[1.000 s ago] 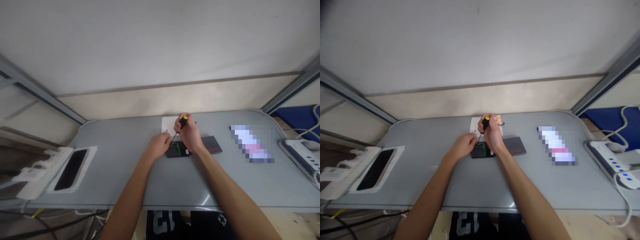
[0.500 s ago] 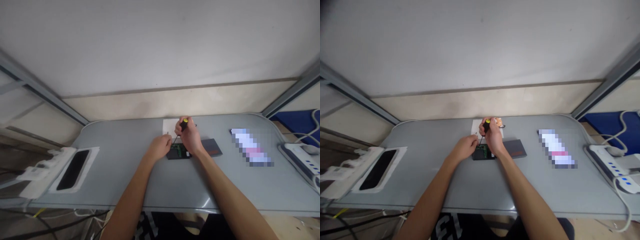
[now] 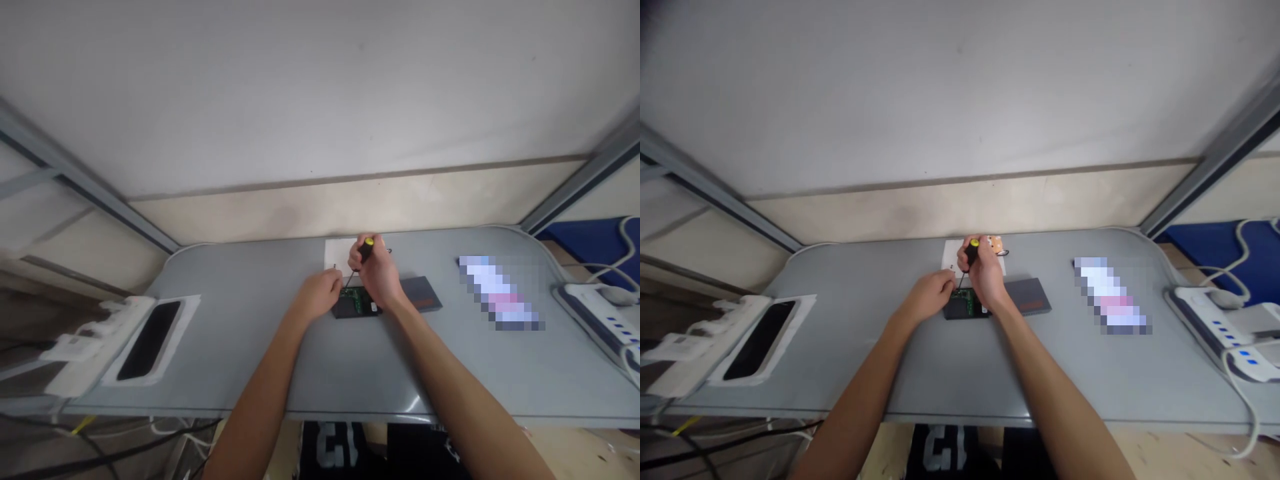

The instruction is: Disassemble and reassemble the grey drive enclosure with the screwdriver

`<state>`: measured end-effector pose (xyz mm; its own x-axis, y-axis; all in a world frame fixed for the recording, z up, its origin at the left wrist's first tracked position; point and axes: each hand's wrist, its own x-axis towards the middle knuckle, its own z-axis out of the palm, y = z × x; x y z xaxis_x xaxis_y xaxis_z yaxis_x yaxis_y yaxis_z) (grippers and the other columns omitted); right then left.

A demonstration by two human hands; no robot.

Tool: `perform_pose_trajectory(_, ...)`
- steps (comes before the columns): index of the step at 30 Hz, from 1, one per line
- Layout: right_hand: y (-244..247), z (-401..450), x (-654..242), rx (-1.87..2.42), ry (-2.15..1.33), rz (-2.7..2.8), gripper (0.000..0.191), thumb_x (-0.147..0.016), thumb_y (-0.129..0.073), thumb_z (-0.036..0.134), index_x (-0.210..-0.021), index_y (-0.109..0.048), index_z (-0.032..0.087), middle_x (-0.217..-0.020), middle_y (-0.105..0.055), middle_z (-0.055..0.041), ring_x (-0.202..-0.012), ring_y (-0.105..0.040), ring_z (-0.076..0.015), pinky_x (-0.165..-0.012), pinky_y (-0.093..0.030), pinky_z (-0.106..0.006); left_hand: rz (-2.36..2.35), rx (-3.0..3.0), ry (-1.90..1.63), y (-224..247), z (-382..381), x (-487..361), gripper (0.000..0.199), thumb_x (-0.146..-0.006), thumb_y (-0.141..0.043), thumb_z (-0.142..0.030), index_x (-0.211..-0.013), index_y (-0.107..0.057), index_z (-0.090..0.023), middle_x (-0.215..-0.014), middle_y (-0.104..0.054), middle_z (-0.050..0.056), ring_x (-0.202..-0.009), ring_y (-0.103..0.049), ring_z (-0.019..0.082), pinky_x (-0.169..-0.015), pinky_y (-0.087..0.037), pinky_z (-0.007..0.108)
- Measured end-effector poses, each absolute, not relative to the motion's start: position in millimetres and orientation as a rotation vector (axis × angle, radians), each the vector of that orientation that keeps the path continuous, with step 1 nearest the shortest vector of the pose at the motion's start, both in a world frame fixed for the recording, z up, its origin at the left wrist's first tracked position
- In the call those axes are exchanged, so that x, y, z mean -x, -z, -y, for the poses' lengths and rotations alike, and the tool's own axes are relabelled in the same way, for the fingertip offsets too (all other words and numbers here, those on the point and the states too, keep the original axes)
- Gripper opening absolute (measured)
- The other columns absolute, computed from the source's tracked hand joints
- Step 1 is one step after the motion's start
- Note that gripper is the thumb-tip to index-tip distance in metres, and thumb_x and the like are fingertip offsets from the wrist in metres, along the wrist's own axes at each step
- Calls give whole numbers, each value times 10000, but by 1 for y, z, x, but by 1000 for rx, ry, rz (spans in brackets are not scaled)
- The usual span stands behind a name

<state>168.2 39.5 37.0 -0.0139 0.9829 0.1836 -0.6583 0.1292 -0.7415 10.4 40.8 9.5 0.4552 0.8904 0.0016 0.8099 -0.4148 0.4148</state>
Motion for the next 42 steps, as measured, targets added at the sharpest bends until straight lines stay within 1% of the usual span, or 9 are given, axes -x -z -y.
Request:
perform_pose_trajectory(5, -34, -38, -166, 472, -1409, 793, 350, -1004, -496, 567, -853, -536, 254, -688, -398, 8, -599, -364, -154, -573, -363, -290, -1445, -2369, -305, -9, -41, -10, 242, -968, -418, -173, -821, -605, -214, -863, -692, 38, -805, -617, 197, -741, -428, 290)
perform_pose_trajectory(10, -35, -37, -168, 523, -1426, 790, 380, -995, -486, 598, -836, -523, 255, -682, -378, 12, -589, -347, -158, -571, -353, -296, -1433, -2364, -333, -9, -41, -11, 249, -967, -412, -171, -817, -606, -211, -857, -688, 39, -801, -615, 195, -741, -425, 292)
perform_pose_trajectory(17, -37, -34, -167, 542, -1382, 772, 392, -990, -485, 616, -834, -516, 258, -674, -371, 17, -577, -366, -156, -578, -380, -304, -1430, -2375, -354, -5, -42, -9, 251, -970, -415, -178, -811, -607, -212, -853, -687, 38, -793, -611, 194, -722, -421, 287)
perform_pose_trajectory(22, -36, -35, -166, 535, -1414, 709, 366, -988, -523, 568, -819, -526, 244, -686, -373, 16, -579, -356, -145, -553, -354, -288, -1421, -2345, -376, -5, -42, -9, 243, -960, -424, -177, -787, -590, -213, -818, -675, 31, -761, -594, 188, -688, -397, 280)
perform_pose_trajectory(27, -37, -35, -168, 480, -1418, 638, 334, -1010, -522, 511, -818, -515, 238, -737, -382, 9, -601, -368, -135, -563, -356, -275, -1415, -2325, -384, -7, -41, -10, 242, -963, -423, -173, -787, -586, -209, -814, -676, 28, -753, -597, 180, -688, -393, 277)
perform_pose_trajectory(32, -37, -35, -169, 438, -1417, 627, 332, -1026, -505, 474, -811, -556, 225, -740, -369, 6, -604, -368, -127, -558, -344, -271, -1423, -2312, -383, -7, -41, -10, 249, -961, -417, -168, -793, -596, -207, -818, -677, 31, -756, -594, 180, -695, -400, 279)
perform_pose_trajectory(35, -35, -36, -168, 428, -1401, 618, 325, -1032, -502, 452, -810, -556, 221, -764, -396, 0, -610, -383, -120, -559, -347, -266, -1411, -2304, -385, -7, -42, -10, 248, -962, -415, -168, -797, -597, -207, -821, -679, 28, -750, -590, 178, -700, -403, 278)
perform_pose_trajectory(42, -33, -35, -165, 474, -1407, 707, 359, -1024, -497, 525, -820, -554, 236, -681, -394, 13, -571, -382, -128, -556, -369, -271, -1407, -2300, -404, -5, -42, -9, 252, -964, -419, -184, -798, -607, -208, -814, -674, 31, -753, -588, 184, -698, -406, 279)
